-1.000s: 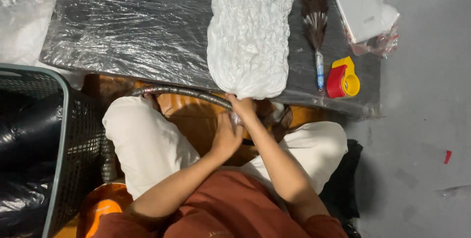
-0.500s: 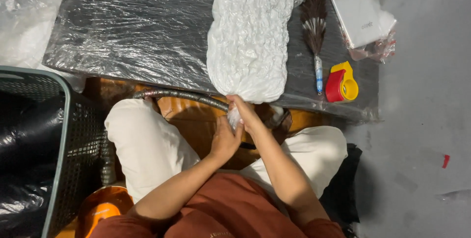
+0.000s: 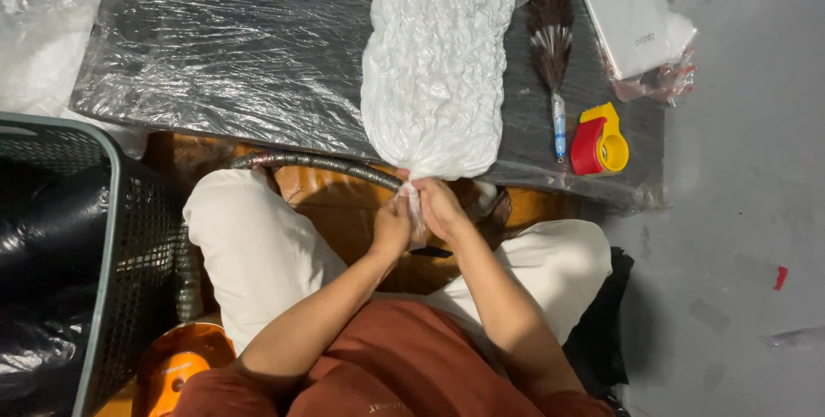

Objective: The person places a white item into a bubble wrap bag, ties the bag closed, and then uses a tape dispenser to seal it. The person then places the sealed package into a black plastic bag.

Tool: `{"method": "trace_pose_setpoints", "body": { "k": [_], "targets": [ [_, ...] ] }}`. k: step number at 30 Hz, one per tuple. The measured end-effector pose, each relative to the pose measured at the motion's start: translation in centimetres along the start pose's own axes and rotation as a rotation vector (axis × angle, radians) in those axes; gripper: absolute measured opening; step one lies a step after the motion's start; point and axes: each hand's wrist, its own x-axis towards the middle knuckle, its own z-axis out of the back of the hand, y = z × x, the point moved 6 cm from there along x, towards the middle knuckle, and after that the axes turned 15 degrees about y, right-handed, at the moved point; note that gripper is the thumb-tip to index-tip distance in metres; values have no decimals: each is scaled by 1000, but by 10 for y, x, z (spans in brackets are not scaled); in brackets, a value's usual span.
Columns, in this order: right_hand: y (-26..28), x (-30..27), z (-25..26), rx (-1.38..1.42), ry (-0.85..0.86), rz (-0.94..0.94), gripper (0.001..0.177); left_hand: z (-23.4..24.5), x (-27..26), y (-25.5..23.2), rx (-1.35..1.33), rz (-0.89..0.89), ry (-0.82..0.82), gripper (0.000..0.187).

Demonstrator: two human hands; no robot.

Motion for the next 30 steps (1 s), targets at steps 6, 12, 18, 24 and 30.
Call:
{"method": "trace_pose_setpoints", "body": {
  "k": [6,12,18,24,30],
  "targets": [
    [7,-25,-11,82,-3,-185,48,-17,6,25,-746,170,93,57],
    [-14,-14,-2,-43,-48,-118,64,-17,24,50,-763,193,165,56],
    [-16,1,29,-674,-140,-34,54,30,16,35,65,56,-38,57],
    [-21,5,48,-1124,-193,46,26,20,12,-9,254,-260,-64,45],
    [-18,3,37,-1047,-219,234,27,12,9,-21,188,-91,-45,50]
  ]
}}
